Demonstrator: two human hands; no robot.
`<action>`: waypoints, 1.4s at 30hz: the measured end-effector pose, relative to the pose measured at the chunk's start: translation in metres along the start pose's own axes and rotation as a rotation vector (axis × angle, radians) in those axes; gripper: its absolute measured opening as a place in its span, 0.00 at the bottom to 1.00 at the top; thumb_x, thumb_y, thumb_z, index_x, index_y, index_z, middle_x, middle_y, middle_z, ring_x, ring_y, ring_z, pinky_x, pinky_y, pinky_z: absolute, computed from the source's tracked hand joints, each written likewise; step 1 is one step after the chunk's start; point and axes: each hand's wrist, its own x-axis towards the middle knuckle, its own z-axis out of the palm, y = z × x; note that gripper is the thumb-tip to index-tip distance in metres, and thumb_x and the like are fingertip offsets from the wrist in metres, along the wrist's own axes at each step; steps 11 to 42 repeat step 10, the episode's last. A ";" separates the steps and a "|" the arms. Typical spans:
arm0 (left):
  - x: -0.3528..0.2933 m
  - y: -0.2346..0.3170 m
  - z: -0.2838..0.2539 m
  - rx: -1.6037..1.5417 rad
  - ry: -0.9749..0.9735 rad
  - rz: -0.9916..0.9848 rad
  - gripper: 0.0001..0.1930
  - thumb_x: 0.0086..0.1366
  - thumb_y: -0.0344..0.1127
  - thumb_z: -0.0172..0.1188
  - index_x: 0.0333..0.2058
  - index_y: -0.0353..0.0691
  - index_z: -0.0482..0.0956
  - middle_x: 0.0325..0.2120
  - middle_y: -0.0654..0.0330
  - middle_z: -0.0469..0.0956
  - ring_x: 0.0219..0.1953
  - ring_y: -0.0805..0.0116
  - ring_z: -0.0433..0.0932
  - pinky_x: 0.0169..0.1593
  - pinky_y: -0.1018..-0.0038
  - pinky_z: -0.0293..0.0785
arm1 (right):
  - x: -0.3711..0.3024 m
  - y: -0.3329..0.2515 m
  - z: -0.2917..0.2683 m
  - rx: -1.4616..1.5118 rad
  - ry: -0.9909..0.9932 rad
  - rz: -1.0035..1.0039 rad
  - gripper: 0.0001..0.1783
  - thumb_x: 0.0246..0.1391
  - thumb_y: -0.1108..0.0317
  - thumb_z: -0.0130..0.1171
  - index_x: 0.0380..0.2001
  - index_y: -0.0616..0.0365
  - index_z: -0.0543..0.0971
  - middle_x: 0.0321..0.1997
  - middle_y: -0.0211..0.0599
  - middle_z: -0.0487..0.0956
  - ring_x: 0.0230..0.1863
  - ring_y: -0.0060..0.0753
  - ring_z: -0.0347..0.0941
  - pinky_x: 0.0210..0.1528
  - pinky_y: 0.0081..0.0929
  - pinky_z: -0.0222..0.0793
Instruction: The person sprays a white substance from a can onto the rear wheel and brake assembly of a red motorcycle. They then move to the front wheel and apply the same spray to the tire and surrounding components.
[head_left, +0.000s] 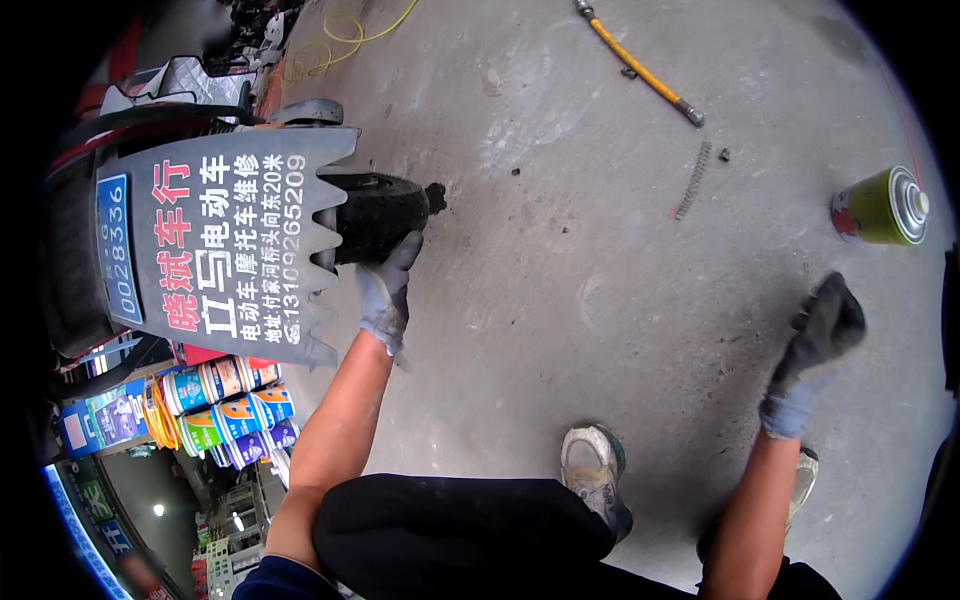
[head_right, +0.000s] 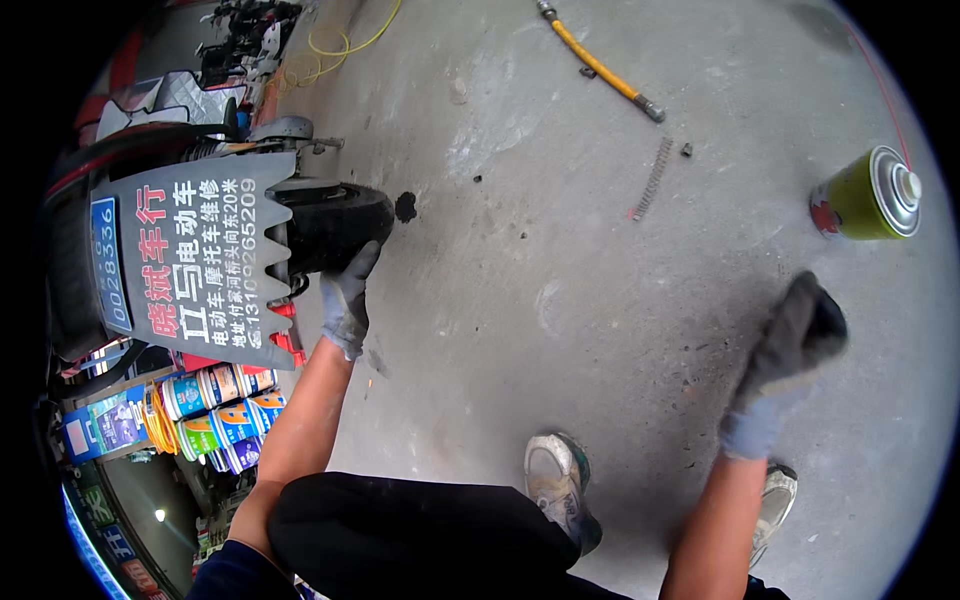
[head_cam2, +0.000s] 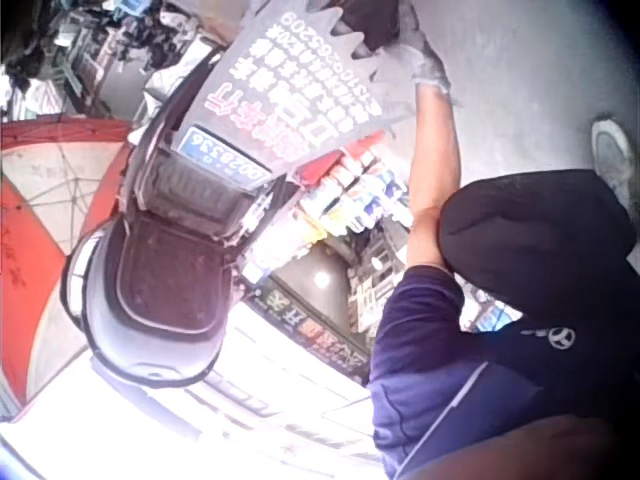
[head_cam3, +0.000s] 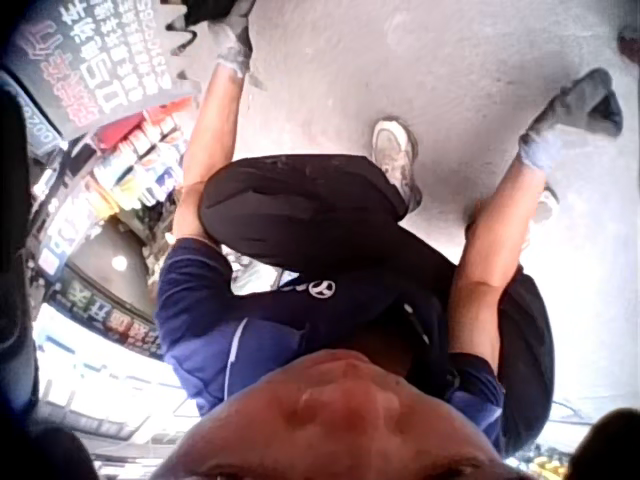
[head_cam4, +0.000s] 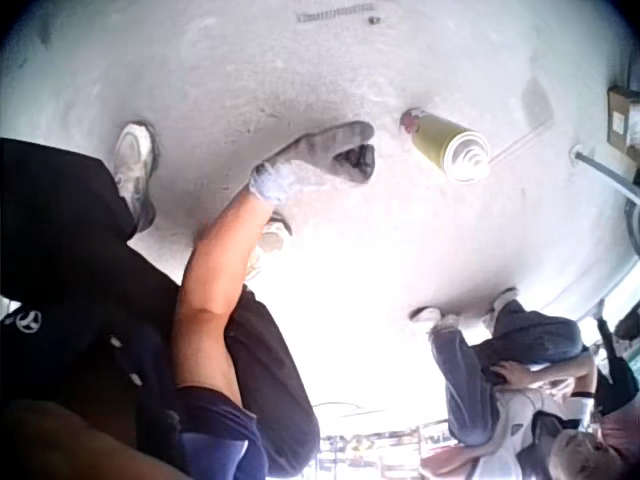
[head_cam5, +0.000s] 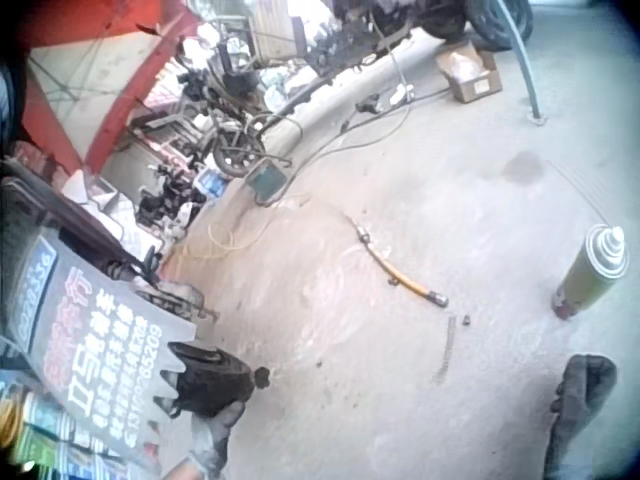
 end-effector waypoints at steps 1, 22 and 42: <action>0.001 0.000 0.001 -0.020 0.037 0.015 0.28 0.60 0.28 0.74 0.58 0.33 0.76 0.54 0.58 0.80 0.53 0.67 0.79 0.61 0.71 0.72 | 0.014 0.011 -0.018 -0.044 0.084 -0.213 0.20 0.67 0.61 0.62 0.53 0.65 0.78 0.43 0.43 0.83 0.36 0.29 0.79 0.38 0.26 0.76; -0.028 0.066 -0.008 0.026 0.038 0.136 0.39 0.68 0.32 0.65 0.74 0.43 0.57 0.62 0.53 0.71 0.56 0.62 0.76 0.63 0.67 0.72 | 0.102 -0.041 -0.018 -0.659 -0.052 -0.788 0.49 0.57 0.53 0.73 0.72 0.60 0.58 0.68 0.55 0.69 0.65 0.52 0.72 0.69 0.47 0.68; -0.028 0.066 -0.008 0.026 0.038 0.136 0.39 0.68 0.32 0.65 0.74 0.43 0.57 0.62 0.53 0.71 0.56 0.62 0.76 0.63 0.67 0.72 | 0.102 -0.041 -0.018 -0.659 -0.052 -0.788 0.49 0.57 0.53 0.73 0.72 0.60 0.58 0.68 0.55 0.69 0.65 0.52 0.72 0.69 0.47 0.68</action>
